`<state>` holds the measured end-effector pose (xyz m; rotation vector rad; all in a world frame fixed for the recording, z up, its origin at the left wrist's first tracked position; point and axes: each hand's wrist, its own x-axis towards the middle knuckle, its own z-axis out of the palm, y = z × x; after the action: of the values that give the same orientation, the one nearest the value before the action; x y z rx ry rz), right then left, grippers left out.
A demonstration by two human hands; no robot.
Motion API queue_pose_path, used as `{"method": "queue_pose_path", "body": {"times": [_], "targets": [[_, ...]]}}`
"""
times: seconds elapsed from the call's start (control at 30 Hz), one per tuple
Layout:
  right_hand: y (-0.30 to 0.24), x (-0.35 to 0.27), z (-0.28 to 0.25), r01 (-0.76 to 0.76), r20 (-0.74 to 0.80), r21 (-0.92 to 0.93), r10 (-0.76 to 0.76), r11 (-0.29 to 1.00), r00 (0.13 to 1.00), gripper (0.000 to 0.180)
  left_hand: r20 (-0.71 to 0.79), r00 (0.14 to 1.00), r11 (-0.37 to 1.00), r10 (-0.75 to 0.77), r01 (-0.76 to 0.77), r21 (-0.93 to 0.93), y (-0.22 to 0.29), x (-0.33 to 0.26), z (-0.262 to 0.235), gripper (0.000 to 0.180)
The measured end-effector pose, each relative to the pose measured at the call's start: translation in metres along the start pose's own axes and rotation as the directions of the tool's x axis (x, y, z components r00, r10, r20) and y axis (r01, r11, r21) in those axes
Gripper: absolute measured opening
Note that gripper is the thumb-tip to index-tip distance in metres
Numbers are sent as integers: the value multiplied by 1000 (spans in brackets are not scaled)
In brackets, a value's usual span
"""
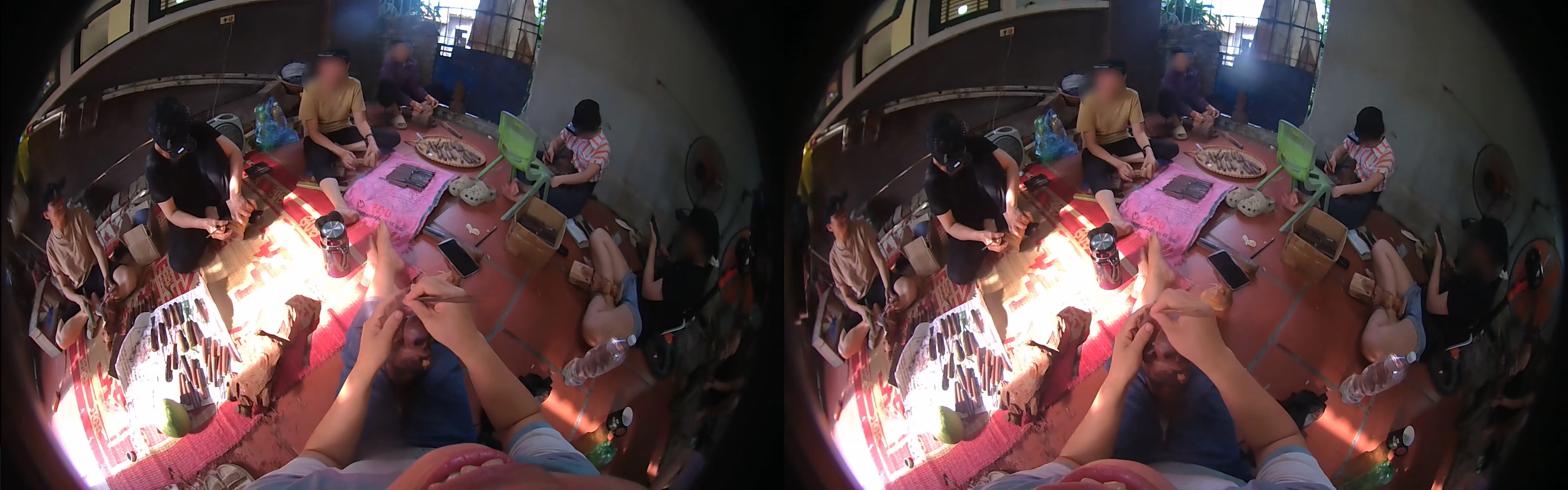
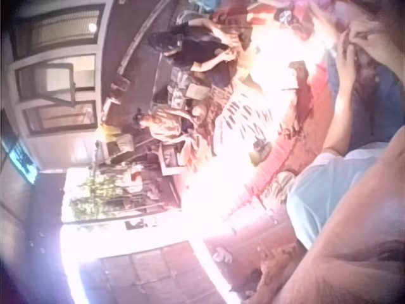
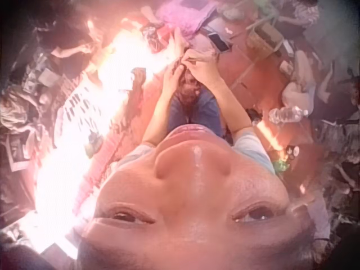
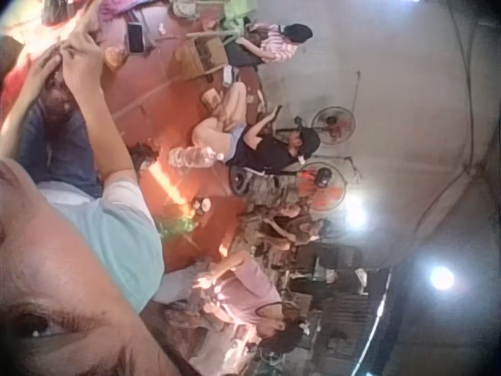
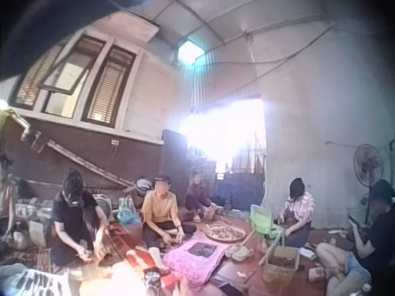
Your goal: The person sits on the floor and carves a piece of wood using a knife. They hold the wood in their left hand and use the knife in their right hand to shape the object, occasionally rotating it to access different sides.
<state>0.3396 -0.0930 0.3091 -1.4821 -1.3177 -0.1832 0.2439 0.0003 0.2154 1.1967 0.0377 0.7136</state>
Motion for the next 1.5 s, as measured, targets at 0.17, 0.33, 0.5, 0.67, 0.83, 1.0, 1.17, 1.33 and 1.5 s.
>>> {"method": "queue_pose_path", "body": {"times": [0.17,0.33,0.5,0.67,0.83,1.0,1.17,1.33,1.5], "targets": [[-2,7,-2,-24,66,-49,27,999,997,9,14,1000,1000,8,-8,3,3,1,-1,39],[0,6,1,-69,77,-63,74,996,994,10,-29,1000,996,2,0,85,3,3,-2,36],[-17,6,0,22,111,-151,-5,988,994,7,-20,999,997,-35,36,64,12,1,0,36],[3,6,-5,-207,83,76,200,975,976,8,37,993,994,-109,108,15,22,-2,1,38],[13,1,-11,-215,-26,137,221,967,975,8,75,991,993,-111,106,60,16,2,-6,37],[40,-48,-37,-514,-65,616,689,596,722,12,-184,983,999,16,-9,41,-64,-21,-45,36],[53,-41,-74,-669,143,573,746,474,650,32,668,660,323,-345,-585,744,-98,0,-148,45],[-14,51,-172,-484,-100,203,510,851,854,34,349,921,-87,175,-339,937,191,139,-67,38],[-38,36,-213,-104,-658,18,90,994,748,28,414,-82,-386,906,-556,736,382,76,17,27]]}}
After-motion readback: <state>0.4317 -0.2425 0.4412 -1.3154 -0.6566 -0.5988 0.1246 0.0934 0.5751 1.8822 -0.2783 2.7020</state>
